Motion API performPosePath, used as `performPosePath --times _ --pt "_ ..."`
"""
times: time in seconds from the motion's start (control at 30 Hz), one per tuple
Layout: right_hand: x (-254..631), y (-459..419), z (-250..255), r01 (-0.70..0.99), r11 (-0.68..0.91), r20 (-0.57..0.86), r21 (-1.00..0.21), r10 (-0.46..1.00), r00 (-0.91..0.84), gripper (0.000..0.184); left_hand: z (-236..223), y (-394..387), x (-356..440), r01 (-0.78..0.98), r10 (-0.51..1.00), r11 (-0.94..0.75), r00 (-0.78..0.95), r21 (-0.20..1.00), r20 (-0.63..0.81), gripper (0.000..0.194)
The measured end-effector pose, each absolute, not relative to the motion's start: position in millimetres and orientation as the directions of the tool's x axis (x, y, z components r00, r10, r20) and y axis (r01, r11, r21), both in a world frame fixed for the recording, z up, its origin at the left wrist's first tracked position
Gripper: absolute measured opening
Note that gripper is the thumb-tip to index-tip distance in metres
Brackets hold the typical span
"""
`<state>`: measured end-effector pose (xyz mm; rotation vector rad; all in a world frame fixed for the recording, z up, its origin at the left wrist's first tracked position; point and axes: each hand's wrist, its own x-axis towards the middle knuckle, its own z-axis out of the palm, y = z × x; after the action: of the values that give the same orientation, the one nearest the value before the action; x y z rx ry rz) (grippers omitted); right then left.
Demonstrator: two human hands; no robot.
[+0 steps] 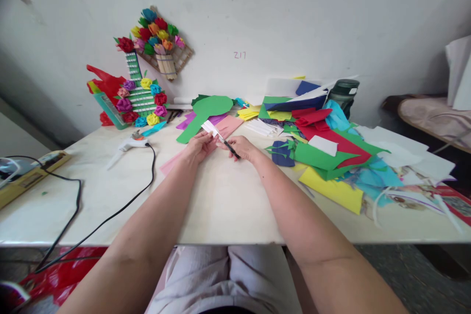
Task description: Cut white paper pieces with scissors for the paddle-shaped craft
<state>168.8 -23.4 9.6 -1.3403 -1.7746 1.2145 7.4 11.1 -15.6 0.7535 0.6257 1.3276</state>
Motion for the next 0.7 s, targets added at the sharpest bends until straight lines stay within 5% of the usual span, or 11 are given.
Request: performPosePath --times 0.7 --pt "168.0 -23.5 9.2 0.379 0.081 -0.047 -0.922 0.947 -0.318 0.044 -10.5 7.1 8.0 -0.585 0.989 0.102 0.15 0.805 -0.016 0.011"
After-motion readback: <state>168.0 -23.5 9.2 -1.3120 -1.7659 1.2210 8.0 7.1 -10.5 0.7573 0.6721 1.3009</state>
